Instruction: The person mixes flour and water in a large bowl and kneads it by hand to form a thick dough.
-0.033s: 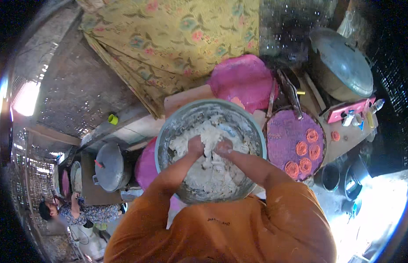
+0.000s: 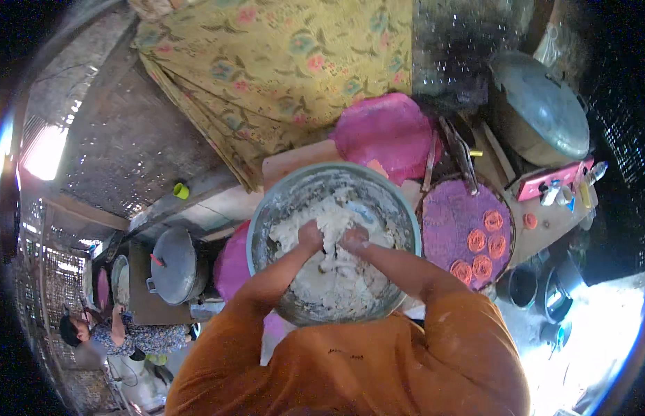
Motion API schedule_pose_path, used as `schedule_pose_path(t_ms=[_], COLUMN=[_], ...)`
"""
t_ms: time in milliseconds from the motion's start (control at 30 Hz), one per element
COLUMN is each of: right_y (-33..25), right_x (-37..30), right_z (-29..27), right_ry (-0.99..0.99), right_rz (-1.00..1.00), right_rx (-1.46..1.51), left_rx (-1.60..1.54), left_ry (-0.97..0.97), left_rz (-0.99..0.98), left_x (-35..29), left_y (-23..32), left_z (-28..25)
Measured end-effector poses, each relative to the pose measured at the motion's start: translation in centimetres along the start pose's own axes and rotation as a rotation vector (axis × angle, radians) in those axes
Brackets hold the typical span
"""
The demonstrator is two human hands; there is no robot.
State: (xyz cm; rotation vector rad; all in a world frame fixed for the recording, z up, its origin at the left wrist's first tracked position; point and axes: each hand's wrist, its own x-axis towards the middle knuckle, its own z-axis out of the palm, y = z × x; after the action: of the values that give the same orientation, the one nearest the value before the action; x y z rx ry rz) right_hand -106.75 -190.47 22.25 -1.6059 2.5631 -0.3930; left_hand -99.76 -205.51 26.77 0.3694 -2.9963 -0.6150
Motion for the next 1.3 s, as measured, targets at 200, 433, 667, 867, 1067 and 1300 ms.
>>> schedule_pose_path(t_ms=[200,433,667,867,1067,1300], right_y=[-0.8,-4.6,1.9,4.3,4.7,1.2], right_x=[-3.5,0.9,9.7,10.3,4.5,-7.2], right_z=[-10.8,-24.0,-7.4,-4.2,-4.7,-6.6], right_ry=[-0.552,-0.557,-0.521,-0.465,-0.353,-0.525], right_rz=[-0.153,-0.087,-0.07,-0.025,-0.154,-0.325], right_rx=[0.506,0.257,-0.014,0.081,0.198,0.217], left_rx=[0.548,0.338,0.61,0.373,0.251,0.211], left_ry=[-0.811,-0.284,-0.655,-0.482,-0.543,-0.414], left_rz=[0.612,0.745,0.38,0.165,0.286,0.593], left_x=[-3.6,-6.0,4.8,7.1,5.8,-1.4], left_y=[0.1,0.7,-7.5,-7.0,-4.7,1.7], left_z=[-6.7,-14.5,-1.9,-0.4,-1.3,-5.6])
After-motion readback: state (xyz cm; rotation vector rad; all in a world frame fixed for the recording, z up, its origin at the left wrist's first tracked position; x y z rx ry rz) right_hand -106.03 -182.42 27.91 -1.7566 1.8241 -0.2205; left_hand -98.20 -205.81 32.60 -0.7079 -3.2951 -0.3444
